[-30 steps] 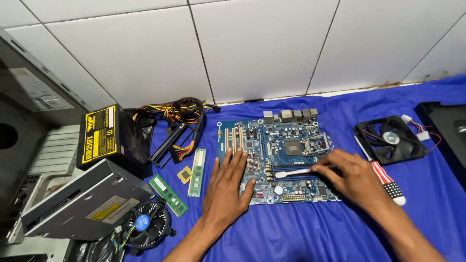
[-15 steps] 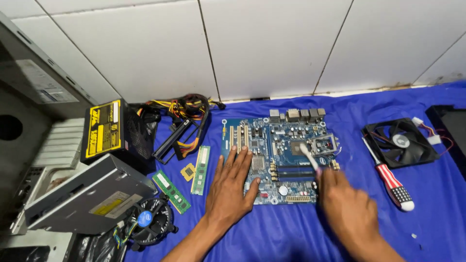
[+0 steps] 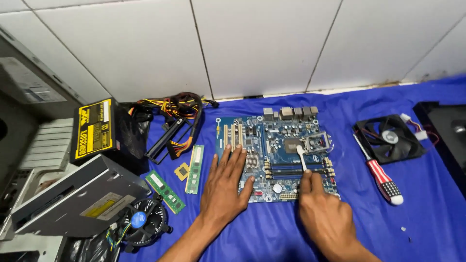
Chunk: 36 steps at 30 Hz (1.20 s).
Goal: Cleaning a computer motherboard using a cotton swab to remove dust from components and slots.
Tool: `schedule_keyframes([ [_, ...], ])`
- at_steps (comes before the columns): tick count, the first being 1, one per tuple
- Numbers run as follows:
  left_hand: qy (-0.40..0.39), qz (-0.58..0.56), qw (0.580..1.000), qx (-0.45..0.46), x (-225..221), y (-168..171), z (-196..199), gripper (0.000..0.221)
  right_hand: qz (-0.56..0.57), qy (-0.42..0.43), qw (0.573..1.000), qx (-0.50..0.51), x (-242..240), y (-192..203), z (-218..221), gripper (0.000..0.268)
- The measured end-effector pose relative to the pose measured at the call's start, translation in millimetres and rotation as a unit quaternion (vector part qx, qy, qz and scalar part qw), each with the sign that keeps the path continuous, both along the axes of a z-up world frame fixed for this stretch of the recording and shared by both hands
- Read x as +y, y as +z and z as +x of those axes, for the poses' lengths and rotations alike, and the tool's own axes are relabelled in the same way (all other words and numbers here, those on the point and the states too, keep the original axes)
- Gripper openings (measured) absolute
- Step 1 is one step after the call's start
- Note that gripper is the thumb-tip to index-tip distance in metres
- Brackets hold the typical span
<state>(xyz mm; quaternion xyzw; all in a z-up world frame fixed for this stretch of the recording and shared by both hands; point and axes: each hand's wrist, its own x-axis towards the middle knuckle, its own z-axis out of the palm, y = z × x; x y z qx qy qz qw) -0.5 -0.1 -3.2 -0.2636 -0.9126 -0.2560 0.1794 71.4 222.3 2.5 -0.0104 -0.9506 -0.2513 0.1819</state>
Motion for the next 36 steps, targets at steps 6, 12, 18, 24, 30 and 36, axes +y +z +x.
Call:
schedule_keyframes([
  [6,0.003,0.0,1.0,0.004,0.7,2.0,-2.5,0.061,-0.061,-0.025,0.996,-0.058,-0.4,9.3,-20.1,0.052],
  [12,0.005,-0.006,1.0,0.003,1.2,0.7,-2.0,0.063,-0.253,-0.059,0.951,-0.168,-3.2,33.3,-35.3,0.045],
  [18,0.0,-0.002,1.0,0.006,0.1,0.8,-0.7,0.061,-0.319,-0.08,0.917,-0.224,-13.1,55.3,-27.0,0.025],
  [24,0.003,-0.004,1.0,0.006,0.7,-0.4,-0.9,0.06,-0.255,-0.043,0.936,-0.238,-1.9,43.9,-19.3,0.04],
  [30,0.002,0.006,1.0,0.007,-0.1,0.9,-0.9,0.06,-0.305,0.013,0.939,-0.156,14.3,45.2,-28.6,0.039],
  [36,0.004,0.003,1.0,0.011,0.0,0.9,-1.8,0.061,-0.334,0.028,0.928,-0.165,82.9,43.8,-53.8,0.038],
])
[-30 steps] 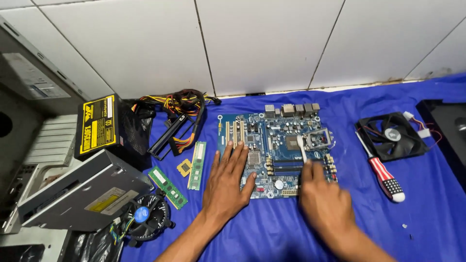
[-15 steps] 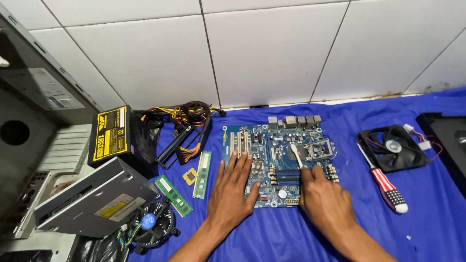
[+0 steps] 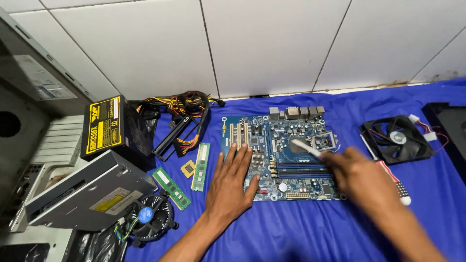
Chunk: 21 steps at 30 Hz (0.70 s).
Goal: Cleaning a computer motherboard using a cotton swab to remove dust from components and slots.
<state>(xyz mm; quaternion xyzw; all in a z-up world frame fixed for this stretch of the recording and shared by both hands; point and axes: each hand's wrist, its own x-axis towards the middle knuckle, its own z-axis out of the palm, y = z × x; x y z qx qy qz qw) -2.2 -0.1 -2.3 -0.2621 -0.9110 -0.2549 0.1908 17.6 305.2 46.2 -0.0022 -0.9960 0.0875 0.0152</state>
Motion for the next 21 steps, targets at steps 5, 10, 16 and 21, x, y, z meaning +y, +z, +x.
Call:
schedule_keyframes([
  [5,-0.004,0.003,1.0,-0.004,-1.2,0.5,0.2,0.061,0.016,0.032,0.996,0.08,39.3,0.2,-0.9,0.035],
  [10,-0.001,-0.003,1.0,-0.003,-0.2,-1.9,-0.3,0.061,-0.033,0.071,0.989,0.122,33.1,-9.2,-6.7,0.032],
  [16,-0.001,0.002,1.0,-0.004,0.1,-1.0,0.7,0.06,-0.062,0.075,0.98,0.174,39.5,-10.2,-8.4,0.023],
  [21,-0.001,0.005,1.0,-0.012,-0.5,-1.1,0.8,0.06,-0.035,0.015,0.99,0.134,45.8,-8.6,-12.4,0.021],
])
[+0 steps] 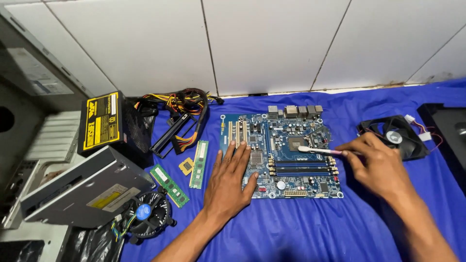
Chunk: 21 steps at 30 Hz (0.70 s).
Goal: Cleaning a computer motherboard using a cotton swab to remove dust from components and slots.
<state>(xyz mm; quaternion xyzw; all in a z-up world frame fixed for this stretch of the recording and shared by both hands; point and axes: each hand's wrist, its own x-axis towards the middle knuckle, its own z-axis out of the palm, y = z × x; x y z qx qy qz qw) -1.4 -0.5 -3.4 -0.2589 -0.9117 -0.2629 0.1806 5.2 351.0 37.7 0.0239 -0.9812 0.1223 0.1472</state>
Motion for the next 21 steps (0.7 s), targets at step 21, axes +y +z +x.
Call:
schedule_keyframes([
  [21,0.0,0.008,1.0,0.007,0.2,-0.6,0.9,0.06,-0.088,0.143,0.986,0.002,-21.2,11.2,11.8,0.027],
])
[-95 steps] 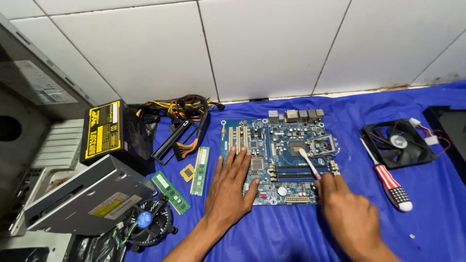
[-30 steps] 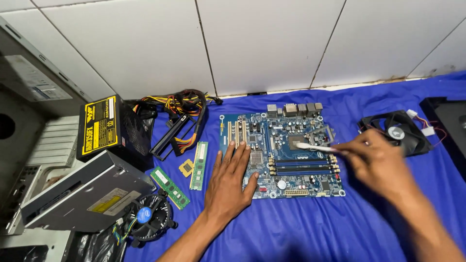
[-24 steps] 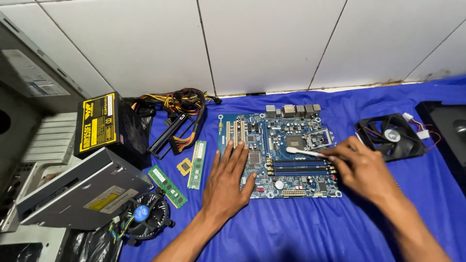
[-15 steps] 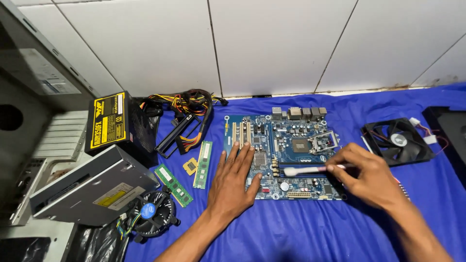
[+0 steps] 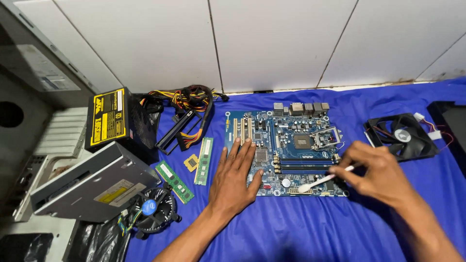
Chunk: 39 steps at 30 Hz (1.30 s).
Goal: Cleaning a computer motherboard using a cotton swab to remove dust from components and slots.
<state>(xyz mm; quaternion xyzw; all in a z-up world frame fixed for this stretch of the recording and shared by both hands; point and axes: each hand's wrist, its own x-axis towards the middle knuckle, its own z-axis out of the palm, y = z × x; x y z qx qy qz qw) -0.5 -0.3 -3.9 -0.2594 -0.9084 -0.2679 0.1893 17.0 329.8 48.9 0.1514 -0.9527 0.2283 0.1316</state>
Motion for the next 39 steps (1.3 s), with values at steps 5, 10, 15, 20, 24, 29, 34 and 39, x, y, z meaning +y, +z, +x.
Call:
schedule_keyframes([
  [5,0.0,-0.004,1.0,-0.005,0.2,1.1,-0.4,0.06,-0.02,0.049,0.999,-0.005,6.5,-3.6,-7.0,0.027],
  [10,0.002,-0.004,1.0,0.007,0.9,0.3,-0.3,0.06,-0.038,0.086,0.995,0.027,0.7,-0.9,-4.9,0.026],
  [15,-0.006,0.003,1.0,0.002,-0.8,0.7,-0.4,0.061,-0.052,0.06,0.997,0.005,14.1,6.9,-5.4,0.025],
  [20,-0.009,-0.012,1.0,-0.019,0.7,1.2,-1.0,0.063,-0.066,0.091,0.994,0.007,0.0,-0.6,-6.6,0.025],
  [24,-0.005,-0.019,1.0,-0.013,-0.6,-1.7,-1.4,0.063,-0.051,0.04,0.998,-0.028,19.6,-2.6,-4.8,0.028],
  [29,0.0,-0.027,0.999,-0.026,0.7,2.1,-0.9,0.064,-0.029,0.074,0.996,0.045,-15.8,-21.5,-7.2,0.025],
  [34,-0.002,-0.023,0.999,-0.033,0.5,1.7,-1.6,0.064,0.04,0.003,0.991,0.124,-11.5,-21.8,-7.7,0.029],
  [39,0.0,-0.017,1.0,-0.013,0.2,1.2,-0.8,0.062,0.025,0.009,0.993,0.117,-20.5,-17.4,-9.2,0.024],
])
